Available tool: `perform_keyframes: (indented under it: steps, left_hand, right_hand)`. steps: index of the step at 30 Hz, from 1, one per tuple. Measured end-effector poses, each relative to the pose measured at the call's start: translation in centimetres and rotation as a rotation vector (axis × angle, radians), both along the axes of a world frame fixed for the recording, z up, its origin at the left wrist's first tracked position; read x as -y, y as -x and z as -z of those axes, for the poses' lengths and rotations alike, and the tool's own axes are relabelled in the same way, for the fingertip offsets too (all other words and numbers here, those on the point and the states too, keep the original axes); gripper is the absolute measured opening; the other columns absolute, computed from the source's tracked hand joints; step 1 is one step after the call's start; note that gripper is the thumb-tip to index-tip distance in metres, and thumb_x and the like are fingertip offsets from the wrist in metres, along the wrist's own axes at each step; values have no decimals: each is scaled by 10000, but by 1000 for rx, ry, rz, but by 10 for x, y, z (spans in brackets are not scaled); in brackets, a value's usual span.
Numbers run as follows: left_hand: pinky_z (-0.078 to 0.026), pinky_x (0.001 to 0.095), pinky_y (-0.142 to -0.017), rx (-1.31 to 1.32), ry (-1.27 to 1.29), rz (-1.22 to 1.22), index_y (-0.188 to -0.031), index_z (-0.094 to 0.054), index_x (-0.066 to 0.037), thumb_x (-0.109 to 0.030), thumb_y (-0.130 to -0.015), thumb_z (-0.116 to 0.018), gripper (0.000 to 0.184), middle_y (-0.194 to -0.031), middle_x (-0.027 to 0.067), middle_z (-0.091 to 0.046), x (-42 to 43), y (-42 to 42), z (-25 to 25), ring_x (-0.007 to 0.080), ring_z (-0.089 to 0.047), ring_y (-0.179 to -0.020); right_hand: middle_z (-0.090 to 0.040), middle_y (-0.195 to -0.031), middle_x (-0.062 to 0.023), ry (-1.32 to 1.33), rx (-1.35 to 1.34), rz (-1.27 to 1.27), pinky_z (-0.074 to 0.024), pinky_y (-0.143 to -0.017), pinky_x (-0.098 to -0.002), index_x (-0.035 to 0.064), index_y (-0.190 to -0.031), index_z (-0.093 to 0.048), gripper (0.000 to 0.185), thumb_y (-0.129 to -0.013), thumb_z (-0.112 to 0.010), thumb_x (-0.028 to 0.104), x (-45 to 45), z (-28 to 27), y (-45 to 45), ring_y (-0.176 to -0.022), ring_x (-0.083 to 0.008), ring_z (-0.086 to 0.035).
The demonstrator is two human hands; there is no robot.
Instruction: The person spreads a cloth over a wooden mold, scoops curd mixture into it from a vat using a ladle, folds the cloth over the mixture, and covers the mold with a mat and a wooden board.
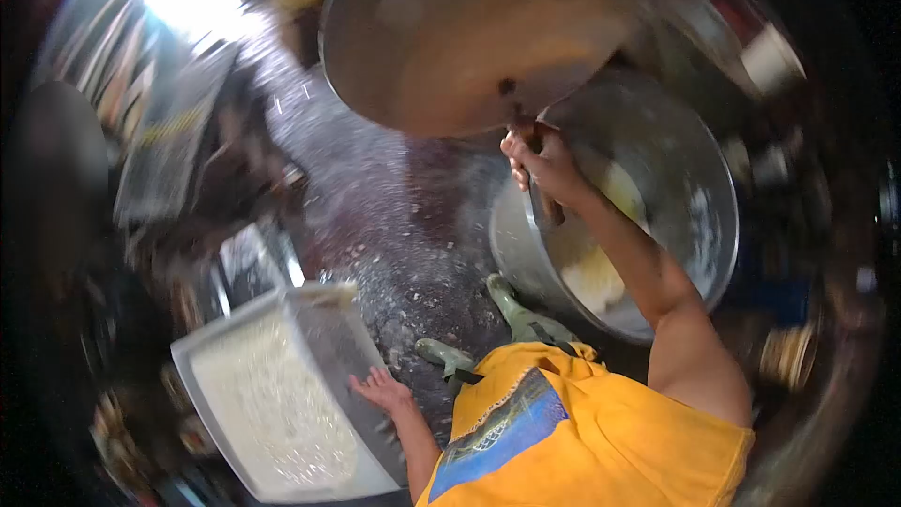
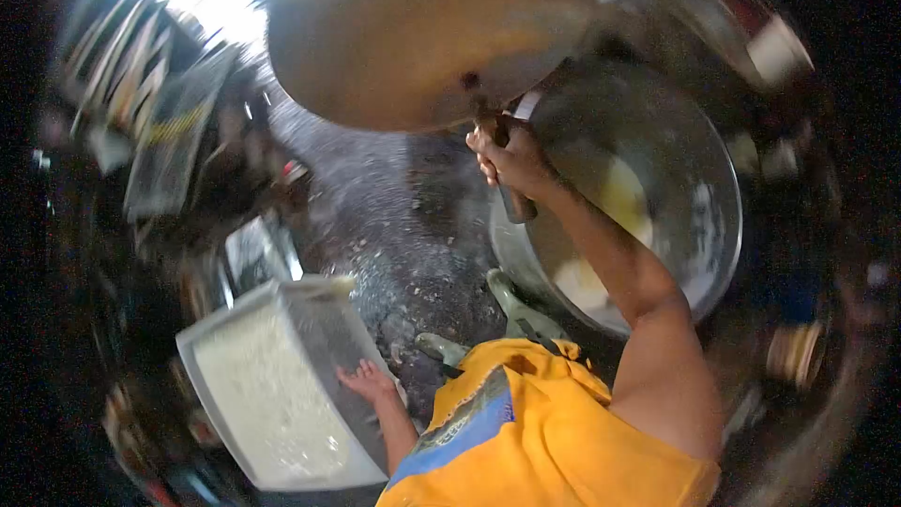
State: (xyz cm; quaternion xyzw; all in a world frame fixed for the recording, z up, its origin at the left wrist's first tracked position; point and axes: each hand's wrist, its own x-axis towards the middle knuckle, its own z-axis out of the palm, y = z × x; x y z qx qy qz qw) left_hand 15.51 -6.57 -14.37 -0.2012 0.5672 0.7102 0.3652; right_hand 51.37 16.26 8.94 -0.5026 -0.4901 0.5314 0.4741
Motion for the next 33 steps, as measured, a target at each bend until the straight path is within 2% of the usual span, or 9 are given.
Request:
perform_keyframes:
  steps: [1, 2, 5, 6, 10, 16, 21, 29, 33]
  left_hand:
    - [-192, 456, -1104, -32, 28, 158, -1449, -129, -52, -482, -862, -525, 829, -1443, 203, -195, -16, -3, 0, 312, -186, -1381]
    - [-317, 422, -1039, -159, 92, 353, -1406, -222, -24, -405, -892, -511, 701, -1375, 198, -299, -36, -9, -5, 311, -352, -1289]
    - [-409, 385, -938, -317, 98, 728, -1327, -334, -17, -319, -906, -519, 550, -1257, 164, -422, -85, -44, -28, 287, -502, -1130]
    - [-449, 358, -851, -345, 105, 815, -1242, -410, -17, -250, -920, -524, 414, -1151, 112, -489, -98, -62, -42, 247, -563, -1000]
    - [-433, 355, -879, -536, 89, 1254, -1249, -404, -32, -235, -932, -541, 401, -1132, 92, -487, -160, -130, -75, 210, -549, -1024]
    - [-431, 325, -866, -769, 121, 1492, -1250, -382, -23, -251, -898, -592, 469, -1092, 81, -477, -196, -190, -85, 205, -515, -1043]
    - [-437, 377, -913, -845, 232, 1374, -1313, -341, -15, -163, -904, -575, 493, -1252, 133, -475, -202, -198, -111, 237, -491, -1095]
    - [-523, 396, -801, -1155, 508, 1309, -1302, -337, -49, -280, -846, -649, 599, -1205, 131, -510, -201, -185, -156, 267, -566, -941]
    - [-521, 391, -783, -1227, 569, 1288, -1275, -366, -68, -298, -849, -644, 558, -1183, 121, -514, -197, -198, -164, 263, -563, -919]
  right_hand:
    - [-511, -685, -24, 105, 8, 33, -445, -461, -274, 33, -962, -479, 190, -872, -607, 141, 11, 22, -39, -524, -99, -505]
    - [-504, -673, -21, 177, -24, 158, -436, -448, -274, 38, -942, -474, 186, -872, -608, 148, 29, 44, -72, -510, -94, -495]
    - [-495, -678, -2, 342, -109, 421, -434, -443, -259, 32, -1024, -446, 246, -876, -594, 160, 80, 129, -149, -498, -79, -479]
    - [-526, -687, -45, 382, -3, 558, -453, -455, -303, 27, -1034, -450, 260, -870, -597, 165, 98, 161, -170, -506, -138, -519]
    - [-600, -765, -222, 508, 691, 924, -500, -559, -455, 4, -1052, -454, 299, -857, -588, 186, 176, 335, -241, -608, -377, -608]
    - [-610, -838, -302, 969, 823, 1094, -475, -716, -525, -29, -1047, -448, 311, -874, -539, 212, 209, 351, -261, -802, -467, -599]
    - [-616, -824, -281, 1031, 722, 941, -475, -703, -525, -7, -1065, -450, 308, -865, -545, 206, 234, 398, -258, -788, -468, -598]
    - [-625, -910, -221, 923, 551, 326, -469, -796, -486, 15, -1060, -538, 316, -777, -597, 144, 310, 486, -186, -900, -420, -589]
    - [-627, -778, -211, 993, 396, 122, -510, -665, -436, -8, -1019, -553, 290, -770, -609, 129, 349, 504, -135, -735, -354, -636]
